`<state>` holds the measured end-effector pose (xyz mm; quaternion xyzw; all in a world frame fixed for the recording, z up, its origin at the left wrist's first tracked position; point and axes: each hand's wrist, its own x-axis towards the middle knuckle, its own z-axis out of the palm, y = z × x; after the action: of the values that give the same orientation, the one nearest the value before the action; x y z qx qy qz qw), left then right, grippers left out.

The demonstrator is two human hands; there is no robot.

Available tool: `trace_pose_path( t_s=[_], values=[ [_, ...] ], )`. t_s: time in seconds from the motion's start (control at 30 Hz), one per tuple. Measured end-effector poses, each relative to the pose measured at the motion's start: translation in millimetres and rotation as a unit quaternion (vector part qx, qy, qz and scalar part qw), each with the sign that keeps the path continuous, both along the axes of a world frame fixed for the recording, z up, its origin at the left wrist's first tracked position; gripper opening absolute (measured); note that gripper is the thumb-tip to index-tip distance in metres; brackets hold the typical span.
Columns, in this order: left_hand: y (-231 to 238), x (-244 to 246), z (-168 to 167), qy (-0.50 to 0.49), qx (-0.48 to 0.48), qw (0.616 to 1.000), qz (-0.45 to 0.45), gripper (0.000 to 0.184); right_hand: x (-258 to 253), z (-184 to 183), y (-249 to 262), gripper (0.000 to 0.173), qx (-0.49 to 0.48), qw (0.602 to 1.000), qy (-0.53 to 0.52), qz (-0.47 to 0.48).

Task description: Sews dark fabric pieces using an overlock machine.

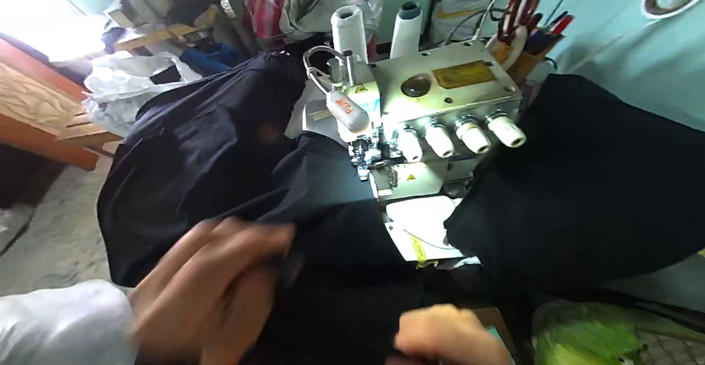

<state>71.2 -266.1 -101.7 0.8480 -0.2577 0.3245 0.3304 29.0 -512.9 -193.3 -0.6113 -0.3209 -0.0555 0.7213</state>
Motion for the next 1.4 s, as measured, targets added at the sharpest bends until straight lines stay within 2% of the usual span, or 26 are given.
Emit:
trace_pose_path(
  t_s=[0.03, 0.07, 0.13, 0.17, 0.23, 0.27, 0.33, 0.43, 0.6, 0.77, 0.87, 0.93, 1.0, 1.1, 1.2, 1.27, 1.33, 1.4],
  values=[
    [-15.6, 33.2, -17.1, -0.019, 0.007, 1.0, 0.019, 0.018, 11.3, -14.6, -0.3, 0.012, -0.04, 0.998, 0.028, -0.04],
    [-23.5, 63.3, -38.0, -0.003, 0.009, 1.0, -0.003, 0.016, 22.9, -33.1, -1.2, 0.015, -0.079, 0.993, 0.072, -0.052],
    [-25.7, 105.7, -79.1, 0.076, 0.018, 0.994, -0.073, 0.012, 46.8, -64.7, -4.6, 0.023, -0.146, 0.974, 0.168, -0.033],
    [-25.3, 117.9, -91.9, 0.105, 0.013, 0.989, -0.099, 0.01, 57.9, -77.8, -2.9, 0.019, -0.167, 0.969, 0.169, -0.065],
    [-24.6, 130.4, -97.7, 0.134, -0.006, 0.983, -0.129, 0.007, 80.2, -96.6, 4.9, 0.022, -0.143, 0.972, 0.109, -0.151],
    [-23.9, 133.4, -96.8, 0.146, -0.013, 0.978, -0.146, 0.005, 90.3, -100.0, 7.9, 0.027, -0.114, 0.978, 0.082, -0.153],
    [-21.2, 135.5, -95.4, 0.173, -0.021, 0.968, -0.182, 0.006, 105.1, -102.8, 11.6, 0.033, -0.078, 0.992, 0.036, -0.095],
    [-16.5, 129.4, -89.5, 0.207, 0.009, 0.96, -0.187, 0.01, 103.9, -109.8, 14.9, 0.037, -0.13, 0.988, -0.003, -0.083],
    [-21.2, 116.4, -91.0, 0.218, 0.029, 0.967, -0.13, 0.01, 87.8, -111.3, 18.1, 0.041, -0.153, 0.975, -0.002, -0.16],
    [-34.0, 111.4, -94.7, 0.202, -0.012, 0.978, -0.045, 0.007, 81.3, -102.2, 26.6, 0.045, -0.141, 0.969, 0.057, -0.195],
    [-53.8, 83.4, -87.6, 0.144, 0.113, 0.982, 0.05, 0.016, 66.2, -104.1, 22.2, 0.044, -0.231, 0.952, -0.016, -0.2],
    [-69.3, 60.0, -103.9, 0.071, 0.193, 0.971, 0.122, 0.025, 56.1, -104.5, 16.7, 0.044, -0.267, 0.934, -0.085, -0.222],
    [-80.1, 49.0, -120.0, 0.057, 0.205, 0.964, 0.159, 0.033, 55.0, -100.4, 13.4, 0.044, -0.287, 0.912, -0.116, -0.271],
    [-79.7, 57.2, -123.3, 0.108, 0.174, 0.969, 0.139, 0.032, 64.6, -88.3, 14.9, 0.043, -0.304, 0.892, -0.13, -0.308],
    [-67.4, 74.8, -112.4, 0.143, 0.175, 0.97, 0.094, 0.033, 72.6, -79.5, 20.6, 0.041, -0.279, 0.911, -0.103, -0.286],
    [-58.8, 88.7, -105.6, 0.167, 0.163, 0.971, 0.059, 0.033, 80.0, -72.9, 25.1, 0.041, -0.22, 0.948, -0.03, -0.227],
    [-47.5, 102.4, -97.0, 0.224, 0.09, 0.97, 0.02, 0.031, 87.5, -65.5, 31.0, 0.039, -0.126, 0.976, 0.095, -0.149],
    [-27.8, 108.6, -89.5, 0.246, -0.015, 0.969, 0.007, 0.024, 92.9, -62.0, 34.4, 0.035, -0.058, 0.976, 0.18, -0.11]
  ],
)
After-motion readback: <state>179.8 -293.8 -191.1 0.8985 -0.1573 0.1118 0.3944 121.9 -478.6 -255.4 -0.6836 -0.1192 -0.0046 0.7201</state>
